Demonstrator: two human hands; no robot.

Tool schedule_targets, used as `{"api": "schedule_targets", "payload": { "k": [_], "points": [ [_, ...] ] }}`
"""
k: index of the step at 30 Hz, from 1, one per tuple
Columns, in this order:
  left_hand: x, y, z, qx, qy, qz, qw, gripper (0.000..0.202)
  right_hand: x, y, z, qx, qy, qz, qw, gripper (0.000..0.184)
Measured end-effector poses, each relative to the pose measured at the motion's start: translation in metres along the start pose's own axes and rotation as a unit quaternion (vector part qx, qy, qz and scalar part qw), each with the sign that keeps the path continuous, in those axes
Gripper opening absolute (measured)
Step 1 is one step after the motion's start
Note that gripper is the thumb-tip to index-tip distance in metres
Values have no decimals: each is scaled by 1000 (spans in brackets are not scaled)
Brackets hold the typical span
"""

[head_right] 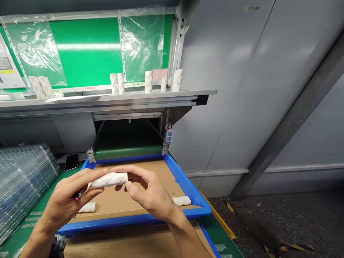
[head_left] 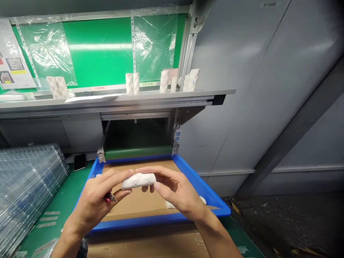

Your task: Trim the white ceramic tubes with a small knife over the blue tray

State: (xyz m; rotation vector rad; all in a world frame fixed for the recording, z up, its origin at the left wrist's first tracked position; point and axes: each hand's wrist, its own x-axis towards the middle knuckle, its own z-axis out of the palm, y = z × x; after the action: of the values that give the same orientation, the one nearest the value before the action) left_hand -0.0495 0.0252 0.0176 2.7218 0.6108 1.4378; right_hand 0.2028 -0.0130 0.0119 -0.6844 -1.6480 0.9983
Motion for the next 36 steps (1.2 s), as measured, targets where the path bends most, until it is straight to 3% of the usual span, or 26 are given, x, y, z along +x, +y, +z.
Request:
{"api": "schedule_targets", "payload": {
  "k": [21,26,32,36],
  "points": [
    [0,2,-2,14,-3,20,1000,29,1,0,2,25,8,4,1000,36],
    [-1,1,-5,19,-8,5,1000,28,2,-4,4,26,5,8,1000,44],
    [-1,-1,-2,18,-14,-2,1000,29,-1,-7,2,16,-12,3,1000,39],
    [-2,-2,1,43,-25,-24,998,31,-2,2,5,-39,41,17,998,35]
  ]
}}
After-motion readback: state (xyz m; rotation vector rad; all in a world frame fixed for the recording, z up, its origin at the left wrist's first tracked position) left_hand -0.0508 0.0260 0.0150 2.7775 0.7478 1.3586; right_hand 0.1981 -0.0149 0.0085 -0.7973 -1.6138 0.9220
